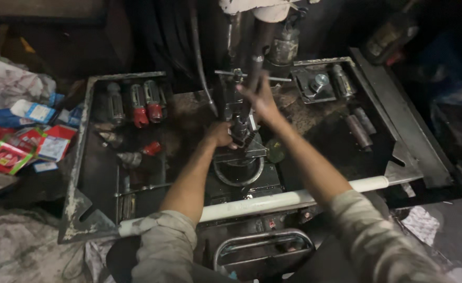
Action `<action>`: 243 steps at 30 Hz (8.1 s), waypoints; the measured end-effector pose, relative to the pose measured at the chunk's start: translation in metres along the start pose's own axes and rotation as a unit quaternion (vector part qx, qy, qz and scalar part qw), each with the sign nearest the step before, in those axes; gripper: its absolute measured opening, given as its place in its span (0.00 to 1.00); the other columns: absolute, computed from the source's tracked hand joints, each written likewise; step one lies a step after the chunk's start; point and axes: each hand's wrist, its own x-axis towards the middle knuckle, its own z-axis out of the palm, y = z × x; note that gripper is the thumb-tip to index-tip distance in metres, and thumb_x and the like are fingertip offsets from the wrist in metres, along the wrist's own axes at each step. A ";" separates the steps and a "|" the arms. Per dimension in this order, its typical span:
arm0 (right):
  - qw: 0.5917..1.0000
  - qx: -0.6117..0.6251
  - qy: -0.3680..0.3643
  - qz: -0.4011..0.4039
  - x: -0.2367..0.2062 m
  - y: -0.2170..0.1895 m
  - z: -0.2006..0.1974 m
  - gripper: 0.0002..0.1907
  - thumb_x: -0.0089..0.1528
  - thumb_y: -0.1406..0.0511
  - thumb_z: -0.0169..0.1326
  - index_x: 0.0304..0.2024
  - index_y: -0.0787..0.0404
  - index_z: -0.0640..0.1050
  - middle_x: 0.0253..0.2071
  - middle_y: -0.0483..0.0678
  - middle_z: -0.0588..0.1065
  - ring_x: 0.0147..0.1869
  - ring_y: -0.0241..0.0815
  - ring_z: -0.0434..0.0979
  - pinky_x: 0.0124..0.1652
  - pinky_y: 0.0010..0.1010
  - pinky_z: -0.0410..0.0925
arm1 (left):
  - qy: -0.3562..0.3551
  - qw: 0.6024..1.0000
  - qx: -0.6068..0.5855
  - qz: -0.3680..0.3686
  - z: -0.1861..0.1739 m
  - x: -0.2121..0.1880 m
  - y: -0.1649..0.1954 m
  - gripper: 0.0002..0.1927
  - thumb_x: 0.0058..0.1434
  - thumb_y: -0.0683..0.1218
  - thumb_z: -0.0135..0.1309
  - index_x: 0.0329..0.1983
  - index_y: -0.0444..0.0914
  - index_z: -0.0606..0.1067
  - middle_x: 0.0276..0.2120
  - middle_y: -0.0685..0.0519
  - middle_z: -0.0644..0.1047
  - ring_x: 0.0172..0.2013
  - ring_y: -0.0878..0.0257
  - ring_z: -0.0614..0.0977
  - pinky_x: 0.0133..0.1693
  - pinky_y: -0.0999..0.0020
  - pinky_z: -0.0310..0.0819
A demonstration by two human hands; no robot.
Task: The person assembles cylindrical metal parts on a workbench using a vertical press-like machine. They repeatedly insert parts, apply liquid from a bottle, and tighten components with a T-handle tool.
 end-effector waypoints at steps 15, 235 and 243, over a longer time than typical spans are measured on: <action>0.838 0.494 0.221 -0.066 0.020 -0.010 0.062 0.28 0.69 0.50 0.42 0.50 0.67 0.81 0.17 0.32 0.66 0.15 0.22 0.62 0.14 0.14 0.54 | 0.161 0.984 0.058 -0.058 0.030 0.010 0.036 0.27 0.65 0.59 0.57 0.65 0.45 0.74 0.60 0.43 0.78 0.62 0.45 0.76 0.65 0.49 0.70; 0.844 -0.487 0.211 0.075 -0.016 0.072 -0.188 0.38 0.62 0.58 0.66 0.71 0.55 0.67 0.71 0.74 0.57 0.72 0.76 0.59 0.64 0.62 0.59 | 0.528 0.403 -0.747 0.024 -0.081 -0.029 0.041 0.25 0.62 0.64 0.37 0.42 0.41 0.73 0.33 0.48 0.78 0.36 0.55 0.81 0.41 0.53 0.80; 0.969 -0.234 -0.073 -0.027 -0.014 0.053 -0.090 0.35 0.51 0.76 0.70 0.59 0.53 0.74 0.59 0.53 0.71 0.63 0.50 0.73 0.59 0.37 0.72 | 0.513 0.355 -0.769 0.137 -0.093 -0.037 0.036 0.29 0.62 0.65 0.37 0.37 0.36 0.72 0.24 0.45 0.74 0.26 0.50 0.77 0.33 0.52 0.77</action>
